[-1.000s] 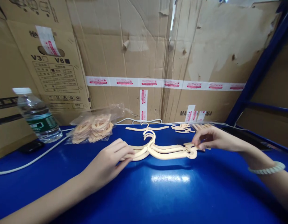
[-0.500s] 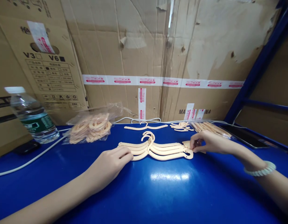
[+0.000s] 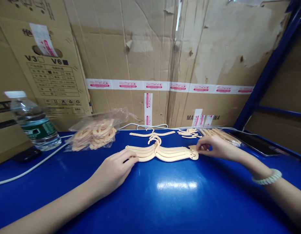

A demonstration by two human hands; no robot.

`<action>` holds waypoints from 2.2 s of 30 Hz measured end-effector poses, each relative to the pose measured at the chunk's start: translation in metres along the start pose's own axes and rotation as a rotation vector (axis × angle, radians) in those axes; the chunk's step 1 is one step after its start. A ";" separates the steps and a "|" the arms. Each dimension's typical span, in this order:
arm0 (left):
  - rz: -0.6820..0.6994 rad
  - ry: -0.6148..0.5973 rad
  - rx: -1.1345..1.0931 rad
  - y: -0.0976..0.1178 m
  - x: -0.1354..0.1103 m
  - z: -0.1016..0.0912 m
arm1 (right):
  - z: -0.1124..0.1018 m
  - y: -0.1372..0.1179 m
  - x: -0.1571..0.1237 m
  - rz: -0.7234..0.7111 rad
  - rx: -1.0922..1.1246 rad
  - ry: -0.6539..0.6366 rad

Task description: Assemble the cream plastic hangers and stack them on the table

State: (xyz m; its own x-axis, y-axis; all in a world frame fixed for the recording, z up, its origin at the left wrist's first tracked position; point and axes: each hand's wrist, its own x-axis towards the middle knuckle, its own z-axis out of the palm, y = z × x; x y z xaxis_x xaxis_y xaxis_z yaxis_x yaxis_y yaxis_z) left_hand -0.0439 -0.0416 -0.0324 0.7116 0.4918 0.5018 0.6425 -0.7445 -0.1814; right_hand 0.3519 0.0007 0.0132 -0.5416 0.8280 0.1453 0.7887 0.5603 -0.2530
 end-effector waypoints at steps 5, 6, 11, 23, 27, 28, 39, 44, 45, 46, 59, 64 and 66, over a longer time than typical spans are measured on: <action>-0.014 0.016 0.006 0.001 0.000 0.000 | 0.000 -0.001 0.000 -0.012 -0.015 -0.009; -0.010 0.020 0.012 0.002 0.000 0.000 | -0.001 -0.001 0.000 -0.010 -0.015 -0.009; 0.010 0.034 0.036 0.003 -0.001 -0.002 | -0.001 -0.001 -0.002 0.005 -0.005 -0.005; -0.084 0.015 -0.027 0.005 0.001 -0.004 | 0.003 0.004 0.000 -0.029 -0.054 0.366; -0.191 -0.110 -0.089 -0.003 0.002 -0.005 | 0.002 0.003 -0.001 -0.019 -0.023 0.461; -0.217 -0.163 -0.103 -0.006 0.002 -0.005 | 0.002 0.004 -0.001 -0.018 -0.015 0.474; -0.268 -0.197 -0.219 -0.011 -0.003 0.003 | 0.003 0.008 -0.001 0.011 -0.006 0.471; -0.220 -0.106 -0.188 -0.009 -0.003 0.003 | 0.002 0.005 -0.001 0.024 -0.004 0.486; -0.221 -0.095 -0.182 -0.009 -0.003 0.003 | 0.001 0.005 -0.001 0.023 -0.001 0.488; -0.222 -0.084 -0.177 -0.009 -0.003 0.003 | 0.001 0.004 -0.001 0.023 0.000 0.486; -0.271 0.110 -0.224 -0.008 0.001 -0.001 | 0.001 -0.001 -0.001 0.037 0.010 0.457; -0.415 0.149 -0.279 -0.006 0.003 -0.006 | 0.004 -0.002 0.000 0.039 0.007 0.460; -0.436 0.151 -0.305 -0.004 0.004 -0.008 | 0.005 -0.002 0.001 0.031 -0.002 0.455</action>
State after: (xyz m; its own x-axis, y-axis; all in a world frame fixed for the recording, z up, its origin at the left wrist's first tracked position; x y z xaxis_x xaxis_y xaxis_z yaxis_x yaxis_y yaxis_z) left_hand -0.0464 -0.0404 -0.0226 0.3354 0.7302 0.5952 0.7407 -0.5948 0.3123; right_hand 0.3489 0.0002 0.0087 -0.3346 0.7698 0.5435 0.8034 0.5345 -0.2624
